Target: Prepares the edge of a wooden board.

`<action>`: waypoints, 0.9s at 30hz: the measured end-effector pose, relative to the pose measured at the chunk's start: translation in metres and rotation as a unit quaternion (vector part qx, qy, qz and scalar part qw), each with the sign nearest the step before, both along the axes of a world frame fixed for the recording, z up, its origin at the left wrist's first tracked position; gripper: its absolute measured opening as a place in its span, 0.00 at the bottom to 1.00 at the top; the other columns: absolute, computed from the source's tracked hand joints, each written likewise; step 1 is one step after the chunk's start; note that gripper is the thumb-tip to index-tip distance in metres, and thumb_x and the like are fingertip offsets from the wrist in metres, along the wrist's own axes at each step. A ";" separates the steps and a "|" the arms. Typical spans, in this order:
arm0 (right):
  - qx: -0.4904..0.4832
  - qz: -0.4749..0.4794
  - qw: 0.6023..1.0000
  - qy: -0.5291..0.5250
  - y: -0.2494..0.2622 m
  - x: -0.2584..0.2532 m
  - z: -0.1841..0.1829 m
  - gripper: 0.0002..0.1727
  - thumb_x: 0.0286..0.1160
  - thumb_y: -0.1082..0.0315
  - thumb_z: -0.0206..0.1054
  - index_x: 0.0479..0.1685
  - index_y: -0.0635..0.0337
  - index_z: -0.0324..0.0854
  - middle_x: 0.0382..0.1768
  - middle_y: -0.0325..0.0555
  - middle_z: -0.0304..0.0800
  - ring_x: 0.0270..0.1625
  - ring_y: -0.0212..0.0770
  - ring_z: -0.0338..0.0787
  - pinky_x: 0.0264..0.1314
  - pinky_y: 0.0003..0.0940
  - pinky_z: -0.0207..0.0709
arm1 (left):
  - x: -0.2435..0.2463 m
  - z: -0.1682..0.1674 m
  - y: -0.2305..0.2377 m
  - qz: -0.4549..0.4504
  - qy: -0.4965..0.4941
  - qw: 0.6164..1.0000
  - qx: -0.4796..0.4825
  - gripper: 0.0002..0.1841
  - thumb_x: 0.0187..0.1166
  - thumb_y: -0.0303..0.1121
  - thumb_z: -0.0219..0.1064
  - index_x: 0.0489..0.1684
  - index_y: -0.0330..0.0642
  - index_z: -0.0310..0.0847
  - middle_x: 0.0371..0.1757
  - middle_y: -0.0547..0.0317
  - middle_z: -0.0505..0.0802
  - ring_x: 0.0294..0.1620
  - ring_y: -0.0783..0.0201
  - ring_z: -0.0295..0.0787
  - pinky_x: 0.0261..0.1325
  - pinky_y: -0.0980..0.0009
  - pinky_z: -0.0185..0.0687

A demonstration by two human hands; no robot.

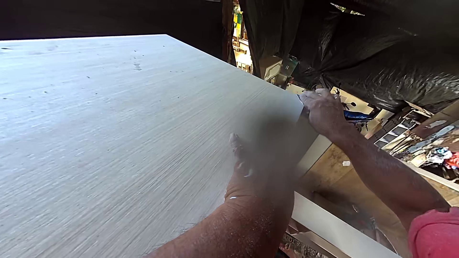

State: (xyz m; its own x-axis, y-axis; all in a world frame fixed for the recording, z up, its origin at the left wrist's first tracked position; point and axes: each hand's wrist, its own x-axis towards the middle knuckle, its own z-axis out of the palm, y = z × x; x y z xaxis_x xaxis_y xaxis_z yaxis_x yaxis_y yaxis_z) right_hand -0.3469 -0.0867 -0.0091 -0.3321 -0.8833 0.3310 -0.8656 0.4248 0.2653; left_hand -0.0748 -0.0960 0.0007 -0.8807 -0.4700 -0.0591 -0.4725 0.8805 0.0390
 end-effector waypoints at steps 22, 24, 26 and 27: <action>0.039 0.099 0.992 0.066 0.032 0.077 0.004 0.28 0.72 0.80 0.62 0.75 0.56 0.81 0.79 0.49 0.78 0.67 0.64 0.83 0.51 0.66 0.76 | 0.005 -0.003 0.000 0.003 0.037 0.999 -0.011 0.47 0.75 0.59 0.66 0.92 0.39 0.57 0.94 0.43 0.59 0.94 0.41 0.50 0.82 0.21 0.41; 0.044 0.060 0.996 0.041 0.018 0.052 0.005 0.28 0.74 0.81 0.60 0.75 0.55 0.81 0.81 0.51 0.76 0.71 0.67 0.80 0.55 0.70 0.74 | 0.004 0.000 0.001 0.006 0.018 1.000 0.002 0.48 0.76 0.60 0.66 0.93 0.39 0.55 0.94 0.43 0.57 0.95 0.40 0.48 0.83 0.22 0.39; 0.045 0.022 0.998 0.040 0.009 0.041 0.005 0.27 0.77 0.80 0.58 0.76 0.54 0.80 0.84 0.49 0.72 0.74 0.66 0.78 0.60 0.71 0.72 | 0.006 0.003 0.004 0.012 -0.003 1.000 0.015 0.48 0.78 0.63 0.63 0.94 0.40 0.53 0.95 0.41 0.56 0.95 0.38 0.47 0.83 0.22 0.36; 0.036 0.040 0.998 0.045 0.013 0.050 0.004 0.27 0.76 0.80 0.59 0.76 0.56 0.80 0.83 0.50 0.74 0.73 0.66 0.78 0.59 0.71 0.71 | 0.007 0.004 0.005 0.017 -0.003 1.000 0.019 0.48 0.79 0.63 0.62 0.94 0.41 0.53 0.94 0.40 0.56 0.94 0.38 0.48 0.84 0.23 0.35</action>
